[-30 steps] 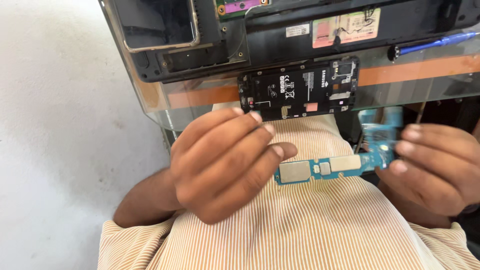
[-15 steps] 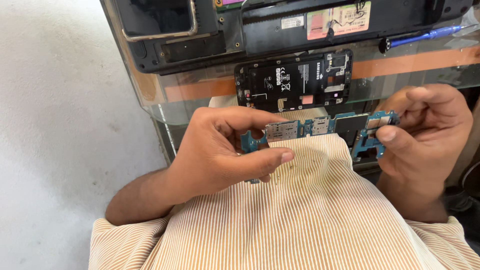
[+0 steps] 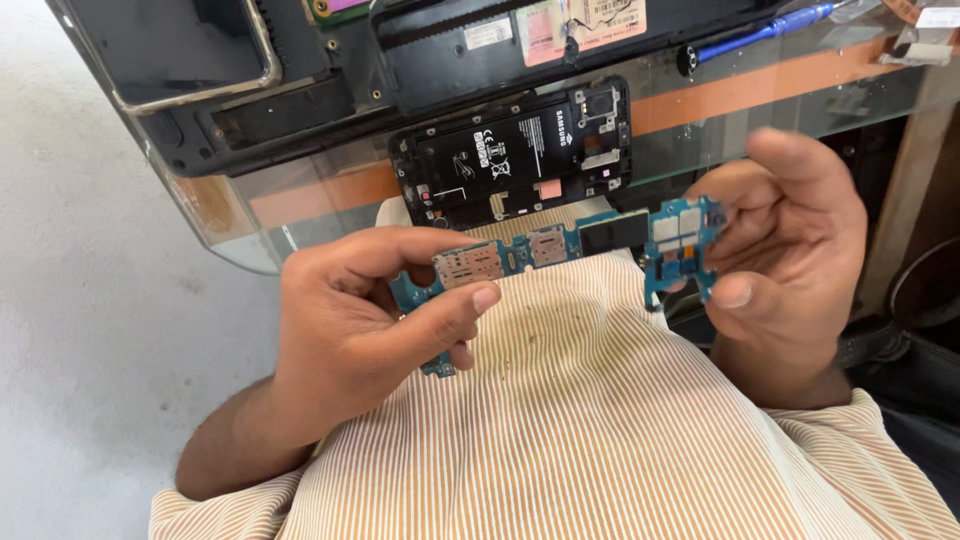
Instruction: The person pries open a smartphone at a glass workbench, removes the back cover and battery, then lifts out the internal midframe and board assembly. They hold the board assembly and use blue-handled pliers to grip and work on a small component, then set the parts on the bench and stand up.
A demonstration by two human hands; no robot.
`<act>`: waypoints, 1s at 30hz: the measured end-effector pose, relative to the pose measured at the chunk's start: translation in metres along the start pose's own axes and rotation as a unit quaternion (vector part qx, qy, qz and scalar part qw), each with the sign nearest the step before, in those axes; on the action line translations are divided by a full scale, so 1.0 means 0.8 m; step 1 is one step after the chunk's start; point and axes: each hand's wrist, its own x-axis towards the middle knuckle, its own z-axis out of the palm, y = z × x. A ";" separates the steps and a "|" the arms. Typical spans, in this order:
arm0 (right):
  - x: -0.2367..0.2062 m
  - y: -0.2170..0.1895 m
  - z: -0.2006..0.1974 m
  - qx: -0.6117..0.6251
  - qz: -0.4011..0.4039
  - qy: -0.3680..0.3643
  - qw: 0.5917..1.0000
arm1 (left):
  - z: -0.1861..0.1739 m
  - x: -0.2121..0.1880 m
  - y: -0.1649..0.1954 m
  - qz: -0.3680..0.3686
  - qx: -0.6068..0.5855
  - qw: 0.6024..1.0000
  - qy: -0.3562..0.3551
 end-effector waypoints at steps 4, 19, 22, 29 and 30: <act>-0.002 -0.003 0.014 0.012 0.076 -0.009 0.997 | 0.002 0.000 0.000 0.060 0.088 0.994 0.011; 0.001 -0.004 0.022 -0.223 -0.007 -0.167 0.960 | 0.039 0.016 0.022 0.392 0.492 0.777 -0.032; 0.004 -0.006 0.026 -0.261 -0.047 -0.178 0.948 | 0.042 0.009 0.016 0.357 0.462 0.812 0.000; 0.006 -0.010 0.033 -0.281 -0.057 -0.186 0.940 | 0.042 0.009 0.015 0.342 0.500 0.796 -0.007; 0.006 -0.009 0.031 -0.283 -0.061 -0.187 0.939 | 0.042 0.010 0.017 0.346 0.508 0.789 -0.013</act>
